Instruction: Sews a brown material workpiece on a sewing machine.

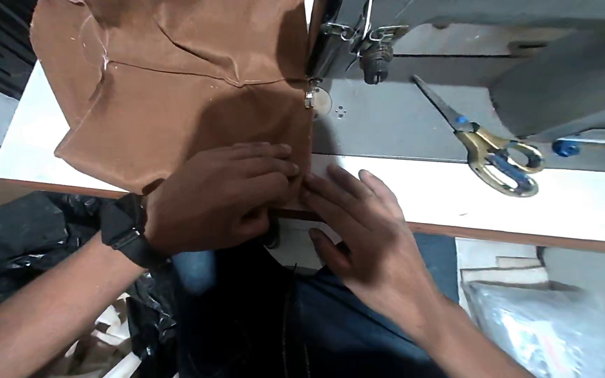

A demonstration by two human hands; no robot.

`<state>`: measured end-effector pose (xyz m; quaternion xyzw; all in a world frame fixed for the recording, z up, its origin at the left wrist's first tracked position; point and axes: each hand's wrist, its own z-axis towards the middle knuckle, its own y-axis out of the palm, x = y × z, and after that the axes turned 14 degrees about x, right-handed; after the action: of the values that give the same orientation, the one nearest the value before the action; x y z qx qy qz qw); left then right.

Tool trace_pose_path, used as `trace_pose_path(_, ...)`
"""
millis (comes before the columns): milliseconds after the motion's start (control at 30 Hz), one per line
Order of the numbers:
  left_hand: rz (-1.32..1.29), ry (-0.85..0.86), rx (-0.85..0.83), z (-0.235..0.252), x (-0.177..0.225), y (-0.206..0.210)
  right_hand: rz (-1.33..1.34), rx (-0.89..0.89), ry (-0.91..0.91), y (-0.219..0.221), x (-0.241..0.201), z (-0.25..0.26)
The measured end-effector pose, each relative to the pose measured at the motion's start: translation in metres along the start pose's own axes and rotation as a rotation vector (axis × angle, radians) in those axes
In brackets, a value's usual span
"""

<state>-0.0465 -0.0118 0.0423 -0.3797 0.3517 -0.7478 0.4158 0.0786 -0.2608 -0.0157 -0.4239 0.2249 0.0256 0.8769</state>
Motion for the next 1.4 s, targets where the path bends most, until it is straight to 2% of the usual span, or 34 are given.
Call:
trace_pose_path(233, 0.016, -0.030, -0.057, -0.004, 0.006, 0.017, 0.017, -0.038, 0.032, -0.002, 0.000, 0.001)
trace_pose_path(467, 0.036, -0.029, -0.026, -0.006, 0.014, 0.019, 0.016, -0.070, 0.053, -0.003, 0.001, 0.004)
trace_pose_path(700, 0.075, -0.050, 0.027, -0.003, 0.029, 0.020, 0.004, -0.099, -0.008, -0.003, 0.003, 0.006)
trace_pose_path(833, 0.049, -0.067, 0.005, -0.004, 0.027, 0.019, 0.005, -0.109, -0.019, -0.003, 0.004, 0.005)
trace_pose_path(900, -0.043, -0.128, 0.032, -0.003, 0.024, 0.012, 0.010, -0.111, -0.016, -0.004, 0.004, 0.005)
trace_pose_path(967, -0.137, -0.275, 0.133, 0.002, 0.015, 0.001, 0.021, -0.106, -0.020, -0.003, 0.004, 0.005)
trace_pose_path(1033, -0.087, -0.413, 0.239, 0.013, -0.002, -0.002, 0.017, -0.105, -0.027, -0.003, 0.004, 0.004)
trace_pose_path(1100, 0.039, -0.473, 0.165, 0.021, -0.022, 0.007, 0.009, -0.115, -0.036, -0.003, 0.005, 0.004)
trace_pose_path(1200, 0.228, -0.442, -0.126, 0.013, -0.052, 0.025, 0.011, -0.094, -0.059, -0.002, 0.006, 0.002)
trace_pose_path(1300, 0.297, -0.361, -0.182, 0.006, -0.065, 0.027, 0.004, -0.075, -0.053, -0.002, 0.004, 0.000)
trace_pose_path(1400, 0.312, -0.377, -0.187, 0.007, -0.061, 0.022, 0.005, -0.083, -0.062, -0.001, 0.003, 0.001)
